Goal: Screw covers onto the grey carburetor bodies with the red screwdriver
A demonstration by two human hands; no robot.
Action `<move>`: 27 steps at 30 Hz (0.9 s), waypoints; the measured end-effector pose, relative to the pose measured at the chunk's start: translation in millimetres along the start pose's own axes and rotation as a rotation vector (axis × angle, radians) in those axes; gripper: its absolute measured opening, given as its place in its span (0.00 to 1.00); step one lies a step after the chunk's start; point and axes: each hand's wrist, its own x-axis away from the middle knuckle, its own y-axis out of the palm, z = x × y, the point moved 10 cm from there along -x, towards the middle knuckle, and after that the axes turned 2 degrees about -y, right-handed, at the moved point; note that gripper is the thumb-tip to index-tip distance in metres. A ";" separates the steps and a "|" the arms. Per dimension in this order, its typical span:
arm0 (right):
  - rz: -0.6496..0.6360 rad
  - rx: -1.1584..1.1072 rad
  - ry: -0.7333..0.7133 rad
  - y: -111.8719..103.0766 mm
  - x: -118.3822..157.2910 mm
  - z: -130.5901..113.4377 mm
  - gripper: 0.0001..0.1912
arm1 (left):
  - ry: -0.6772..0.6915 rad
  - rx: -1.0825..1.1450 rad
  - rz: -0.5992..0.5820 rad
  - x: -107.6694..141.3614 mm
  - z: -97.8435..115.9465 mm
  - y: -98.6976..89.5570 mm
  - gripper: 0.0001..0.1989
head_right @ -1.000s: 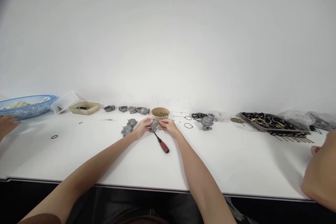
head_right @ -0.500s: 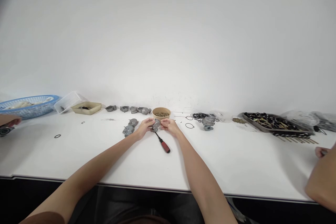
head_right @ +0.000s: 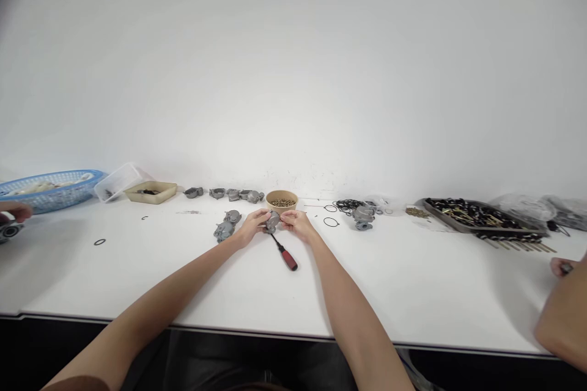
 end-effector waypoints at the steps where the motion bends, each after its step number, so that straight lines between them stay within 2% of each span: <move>1: 0.003 -0.001 -0.001 -0.3 0.0 -0.1 0.19 | 0.001 -0.001 -0.003 0.1 0.1 0.3 0.30; 15: -0.005 -0.001 0.021 0.6 0.3 0.0 0.21 | -0.012 -0.036 -0.028 -2.4 -2.7 1.2 0.33; 27: 0.049 -0.022 -0.005 -4.7 -6.4 5.3 0.21 | -0.016 -0.055 -0.054 -1.9 -1.2 3.3 0.32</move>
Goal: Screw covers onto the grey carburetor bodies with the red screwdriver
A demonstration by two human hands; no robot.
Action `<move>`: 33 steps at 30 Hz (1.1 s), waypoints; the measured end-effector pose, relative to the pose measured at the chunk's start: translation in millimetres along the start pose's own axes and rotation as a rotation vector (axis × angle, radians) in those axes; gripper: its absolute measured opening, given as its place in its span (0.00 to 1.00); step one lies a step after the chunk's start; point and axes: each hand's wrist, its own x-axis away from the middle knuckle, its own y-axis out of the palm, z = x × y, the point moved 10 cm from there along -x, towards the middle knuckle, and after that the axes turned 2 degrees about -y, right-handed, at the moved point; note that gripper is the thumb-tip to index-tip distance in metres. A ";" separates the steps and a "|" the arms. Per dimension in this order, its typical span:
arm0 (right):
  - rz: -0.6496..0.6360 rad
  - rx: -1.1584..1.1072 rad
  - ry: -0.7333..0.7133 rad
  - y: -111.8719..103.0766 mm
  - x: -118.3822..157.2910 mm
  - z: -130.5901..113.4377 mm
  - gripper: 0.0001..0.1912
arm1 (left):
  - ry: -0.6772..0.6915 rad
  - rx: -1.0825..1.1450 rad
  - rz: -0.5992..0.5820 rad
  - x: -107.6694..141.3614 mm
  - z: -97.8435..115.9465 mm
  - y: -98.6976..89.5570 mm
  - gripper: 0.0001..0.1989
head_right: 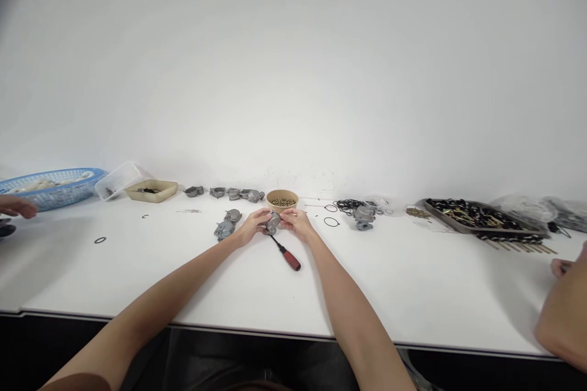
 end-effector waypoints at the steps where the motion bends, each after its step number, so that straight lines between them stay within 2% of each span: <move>1: 0.001 -0.002 -0.004 -0.7 -0.1 0.0 0.21 | -0.002 -0.004 -0.002 -0.1 -0.2 0.4 0.31; 23: 0.006 -0.069 0.012 -2.0 2.8 -1.5 0.14 | -0.008 0.001 -0.016 0.4 -0.2 2.0 0.28; 33: -0.035 -0.089 0.018 2.3 6.2 -4.3 0.15 | -0.011 0.025 -0.005 -1.0 -2.7 -1.0 0.25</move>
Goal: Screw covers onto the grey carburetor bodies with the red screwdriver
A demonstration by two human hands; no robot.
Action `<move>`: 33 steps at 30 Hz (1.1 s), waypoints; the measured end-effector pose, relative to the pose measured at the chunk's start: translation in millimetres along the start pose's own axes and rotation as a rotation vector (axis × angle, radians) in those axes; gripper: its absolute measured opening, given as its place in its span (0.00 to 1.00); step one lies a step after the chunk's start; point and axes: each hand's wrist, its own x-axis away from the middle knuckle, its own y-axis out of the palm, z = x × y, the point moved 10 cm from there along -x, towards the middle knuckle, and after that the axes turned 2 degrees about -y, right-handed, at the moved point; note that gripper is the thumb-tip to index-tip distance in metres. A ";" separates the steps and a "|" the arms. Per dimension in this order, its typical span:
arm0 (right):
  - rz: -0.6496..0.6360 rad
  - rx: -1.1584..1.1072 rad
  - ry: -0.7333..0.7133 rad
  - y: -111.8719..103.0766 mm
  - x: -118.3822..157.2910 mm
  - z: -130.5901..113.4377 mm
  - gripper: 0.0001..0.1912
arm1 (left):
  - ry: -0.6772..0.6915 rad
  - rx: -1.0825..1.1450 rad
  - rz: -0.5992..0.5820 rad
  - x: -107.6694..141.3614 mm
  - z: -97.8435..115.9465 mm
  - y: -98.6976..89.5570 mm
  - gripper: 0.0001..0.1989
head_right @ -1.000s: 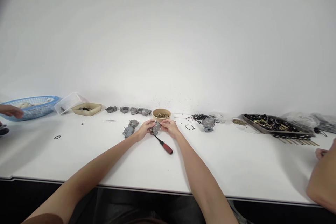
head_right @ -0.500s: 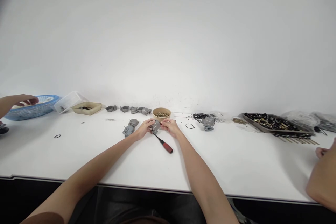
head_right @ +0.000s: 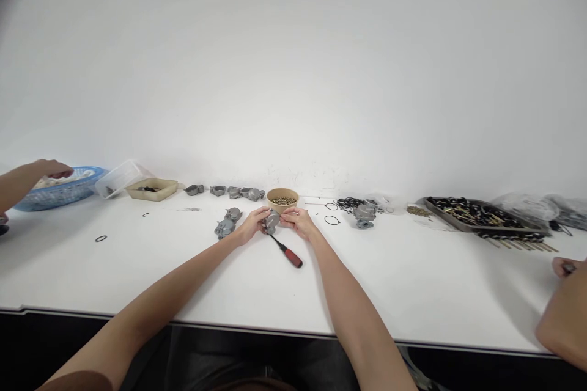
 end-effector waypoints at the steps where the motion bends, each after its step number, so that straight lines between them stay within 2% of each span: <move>1: -0.006 0.001 0.001 0.6 0.3 0.0 0.15 | -0.002 0.003 0.001 -0.6 -0.8 -0.5 0.25; 15: -0.084 0.037 -0.002 9.1 4.6 -2.0 0.20 | -0.023 0.042 0.023 -5.2 -8.9 -6.9 0.27; 33: -0.076 0.121 0.024 7.3 -1.3 7.4 0.14 | -0.007 -0.012 -0.023 3.7 2.5 2.1 0.26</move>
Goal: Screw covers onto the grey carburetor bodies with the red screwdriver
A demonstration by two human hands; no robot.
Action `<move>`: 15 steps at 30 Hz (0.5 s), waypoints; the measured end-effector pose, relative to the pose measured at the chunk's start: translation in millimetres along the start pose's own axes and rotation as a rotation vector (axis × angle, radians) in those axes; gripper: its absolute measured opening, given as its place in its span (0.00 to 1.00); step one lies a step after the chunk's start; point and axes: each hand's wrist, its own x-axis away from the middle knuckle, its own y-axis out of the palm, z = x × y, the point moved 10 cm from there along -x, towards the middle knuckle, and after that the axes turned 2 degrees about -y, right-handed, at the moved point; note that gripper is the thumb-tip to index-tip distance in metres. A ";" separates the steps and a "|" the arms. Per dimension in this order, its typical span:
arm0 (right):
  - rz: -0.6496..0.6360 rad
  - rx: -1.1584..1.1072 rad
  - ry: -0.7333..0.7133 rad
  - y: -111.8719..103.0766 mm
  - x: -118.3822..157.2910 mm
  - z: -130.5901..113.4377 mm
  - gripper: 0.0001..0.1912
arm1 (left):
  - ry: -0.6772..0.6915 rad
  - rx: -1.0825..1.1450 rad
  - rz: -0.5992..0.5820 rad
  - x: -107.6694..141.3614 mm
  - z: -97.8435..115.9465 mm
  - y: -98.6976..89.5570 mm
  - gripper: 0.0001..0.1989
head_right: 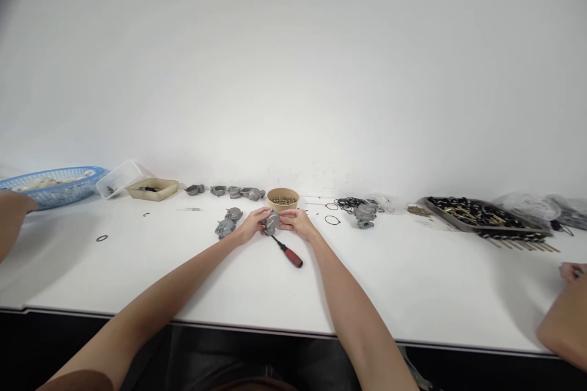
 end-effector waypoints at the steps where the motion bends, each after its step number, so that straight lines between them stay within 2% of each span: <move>1: 0.001 0.004 0.000 0.1 0.1 -0.1 0.14 | -0.003 0.000 -0.001 0.3 0.1 0.2 0.26; 15: 0.014 0.031 -0.020 3.9 3.1 -4.9 0.16 | -0.045 0.013 0.015 3.1 -2.3 -1.7 0.27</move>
